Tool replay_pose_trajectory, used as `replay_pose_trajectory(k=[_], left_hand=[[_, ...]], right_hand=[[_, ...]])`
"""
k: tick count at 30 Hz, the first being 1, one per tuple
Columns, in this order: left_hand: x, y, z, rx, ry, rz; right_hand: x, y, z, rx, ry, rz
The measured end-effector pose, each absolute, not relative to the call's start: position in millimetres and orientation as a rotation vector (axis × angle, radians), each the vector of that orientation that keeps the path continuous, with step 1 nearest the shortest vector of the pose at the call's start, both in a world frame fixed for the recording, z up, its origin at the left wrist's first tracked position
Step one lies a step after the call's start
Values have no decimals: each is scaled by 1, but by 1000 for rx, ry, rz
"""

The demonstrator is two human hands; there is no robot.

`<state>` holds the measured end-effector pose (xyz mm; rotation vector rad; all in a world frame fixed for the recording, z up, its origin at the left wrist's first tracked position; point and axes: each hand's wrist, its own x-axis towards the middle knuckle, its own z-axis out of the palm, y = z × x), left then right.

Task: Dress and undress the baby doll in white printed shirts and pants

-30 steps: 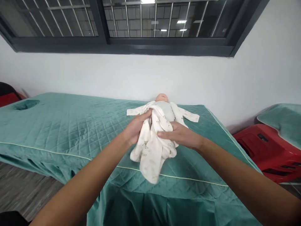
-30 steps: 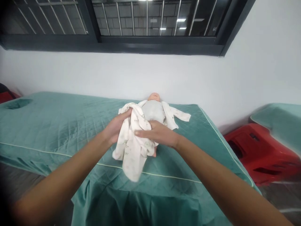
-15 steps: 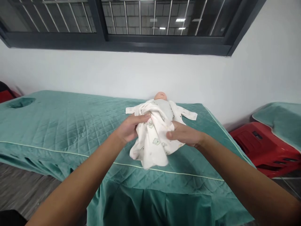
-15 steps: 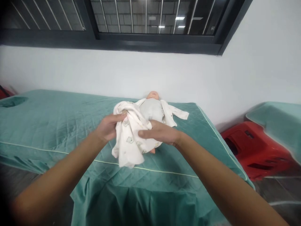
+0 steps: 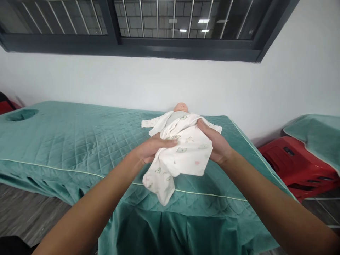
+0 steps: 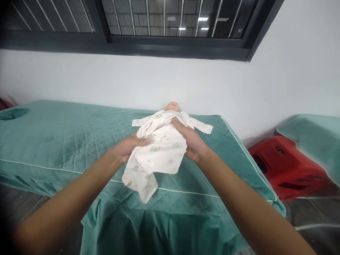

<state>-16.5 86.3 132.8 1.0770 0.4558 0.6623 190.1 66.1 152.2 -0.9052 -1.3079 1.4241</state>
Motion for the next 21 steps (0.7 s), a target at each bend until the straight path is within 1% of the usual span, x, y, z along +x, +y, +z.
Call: replay_pose_trajectory(k=[2,5,8,10,12,15,18,21], left_hand=[[-8,89,127,1037,496,703],[8,92,113,1089,658,649],[23,92,102,1491,906,469],[33,90,98,1871,1046,291],[44,87,97,2149,1151,133],[55,82,95,2332,1226,7],[58,82,91,2343,1190,-10],[57,85,89,2304,1150,1]], right_hand=[[201,59,140,-928,-1215,1507],[216,43,112,-1069,-1146,1666],[224,26,78,-1193,-1097,1787],[226,18,57,-1232,-1085,1777],[226,14,39,-1274,-1120,1662],[224,14,24,-1410,-1225,1404],[221,16,17,-1505,-1309,1195],[219,17,11,-1500,-1358,1046]])
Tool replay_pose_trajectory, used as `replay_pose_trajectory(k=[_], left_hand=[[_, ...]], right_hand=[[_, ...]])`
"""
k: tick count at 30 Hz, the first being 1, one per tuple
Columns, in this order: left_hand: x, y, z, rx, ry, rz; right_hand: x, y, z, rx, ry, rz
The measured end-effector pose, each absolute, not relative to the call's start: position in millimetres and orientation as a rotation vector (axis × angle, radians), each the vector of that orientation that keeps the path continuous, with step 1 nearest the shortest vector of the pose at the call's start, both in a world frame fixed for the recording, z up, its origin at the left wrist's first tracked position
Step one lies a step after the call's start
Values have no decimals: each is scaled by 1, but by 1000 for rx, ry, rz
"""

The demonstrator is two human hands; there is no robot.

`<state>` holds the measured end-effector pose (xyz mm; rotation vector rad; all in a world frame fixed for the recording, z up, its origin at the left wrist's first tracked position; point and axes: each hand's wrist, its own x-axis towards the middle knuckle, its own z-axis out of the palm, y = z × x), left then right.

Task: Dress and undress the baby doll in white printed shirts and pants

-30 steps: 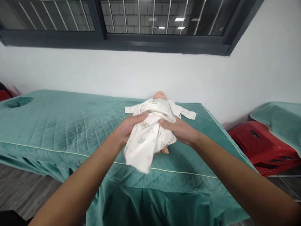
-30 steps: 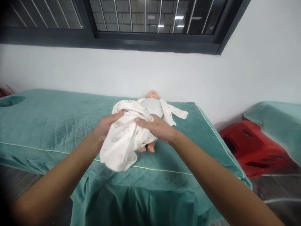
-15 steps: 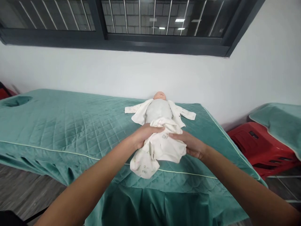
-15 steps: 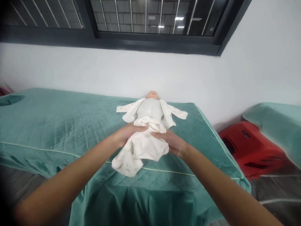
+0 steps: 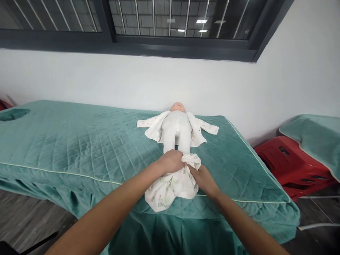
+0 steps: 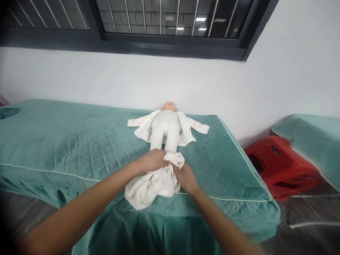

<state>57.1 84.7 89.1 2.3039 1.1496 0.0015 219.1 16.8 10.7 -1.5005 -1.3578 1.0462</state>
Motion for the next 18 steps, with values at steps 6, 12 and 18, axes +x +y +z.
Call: replay_pose_trajectory(k=[6,12,18], left_hand=[[53,87,96,2134,1062,111],[40,91,99,1676,842,232],[36,108,87,1205,638,334]], right_hand=[[215,17,-4,-1509,-1303,847],[204,24,-3,-1266,-992,853],[208,50,-7,-1180,-771,861]])
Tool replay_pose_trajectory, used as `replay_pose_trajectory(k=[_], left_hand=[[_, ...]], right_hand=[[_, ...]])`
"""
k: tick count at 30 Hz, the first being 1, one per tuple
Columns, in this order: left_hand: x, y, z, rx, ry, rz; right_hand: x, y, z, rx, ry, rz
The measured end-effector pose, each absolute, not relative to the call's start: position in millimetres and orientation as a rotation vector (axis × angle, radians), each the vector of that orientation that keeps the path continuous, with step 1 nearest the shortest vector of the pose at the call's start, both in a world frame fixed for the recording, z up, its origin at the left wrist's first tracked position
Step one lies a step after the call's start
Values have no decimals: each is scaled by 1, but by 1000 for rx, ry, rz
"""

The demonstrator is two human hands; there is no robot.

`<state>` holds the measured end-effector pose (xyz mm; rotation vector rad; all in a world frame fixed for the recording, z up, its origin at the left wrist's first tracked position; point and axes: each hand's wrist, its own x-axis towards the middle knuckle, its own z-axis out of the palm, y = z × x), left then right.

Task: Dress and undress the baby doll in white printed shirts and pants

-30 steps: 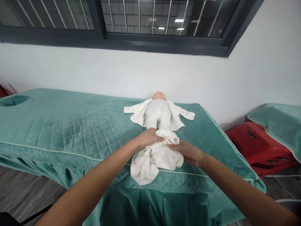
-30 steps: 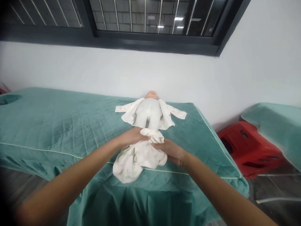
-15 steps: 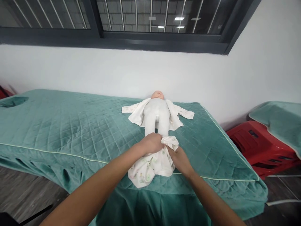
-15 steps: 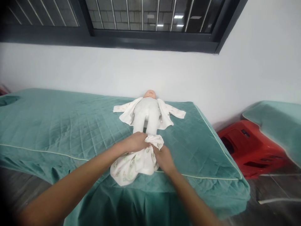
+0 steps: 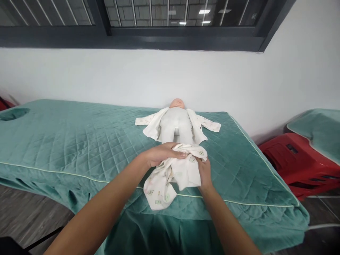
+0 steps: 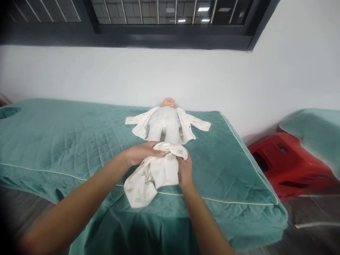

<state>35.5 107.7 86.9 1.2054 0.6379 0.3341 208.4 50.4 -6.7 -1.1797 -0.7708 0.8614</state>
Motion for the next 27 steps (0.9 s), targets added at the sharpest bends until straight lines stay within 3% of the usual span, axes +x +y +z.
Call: replay_pose_trajectory(k=[6,15,21,27], left_hand=[[43,129,89,1219,711,608],[62,176,85,1847,976,926],[32,198,59,1456,691,794],[21,209,35,1100,481,821]], right_hand=[[218,84,-4,-1168,-997,762],[230,138,10,-1284,-1130,712],[233,119,7,-1423,-1182,596],[224,133,65,-1320,-1824,708]])
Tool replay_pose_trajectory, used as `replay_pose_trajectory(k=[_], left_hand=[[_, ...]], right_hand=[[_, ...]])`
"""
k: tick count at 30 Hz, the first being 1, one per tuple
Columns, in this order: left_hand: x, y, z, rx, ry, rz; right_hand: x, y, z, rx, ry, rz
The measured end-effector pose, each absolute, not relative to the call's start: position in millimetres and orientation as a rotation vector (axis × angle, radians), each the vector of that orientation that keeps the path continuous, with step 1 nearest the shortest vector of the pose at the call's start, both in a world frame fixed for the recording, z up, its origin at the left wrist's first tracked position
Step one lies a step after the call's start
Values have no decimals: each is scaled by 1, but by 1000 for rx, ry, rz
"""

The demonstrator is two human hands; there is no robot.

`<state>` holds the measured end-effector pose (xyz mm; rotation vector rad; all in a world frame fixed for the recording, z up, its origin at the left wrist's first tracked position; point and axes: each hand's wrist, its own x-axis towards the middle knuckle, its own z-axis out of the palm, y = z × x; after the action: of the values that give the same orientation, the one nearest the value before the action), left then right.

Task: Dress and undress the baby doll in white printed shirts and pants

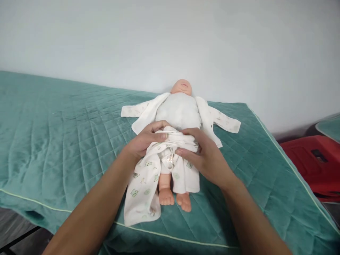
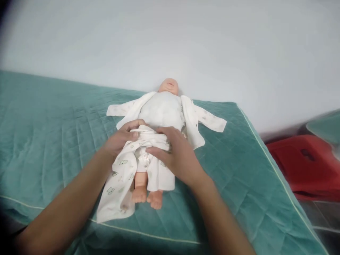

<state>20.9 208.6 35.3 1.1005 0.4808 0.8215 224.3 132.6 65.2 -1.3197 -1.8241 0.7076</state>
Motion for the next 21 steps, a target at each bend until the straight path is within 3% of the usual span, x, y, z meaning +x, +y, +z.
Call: replay_pose_trajectory(k=[5,11,16,21], left_hand=[[26,204,35,1025,542,953],[7,213,27,1172,505,714],[11,213,24,1099,546,798],[23,211,23,1038,644,1023]], right_hand=[[212,180,95,-1305,-2021,1120],[215,193,69,-1033,-1349,1546],[214,191,63,-926,-1150,1629],[210,185,72,-1011,-1621,1549]])
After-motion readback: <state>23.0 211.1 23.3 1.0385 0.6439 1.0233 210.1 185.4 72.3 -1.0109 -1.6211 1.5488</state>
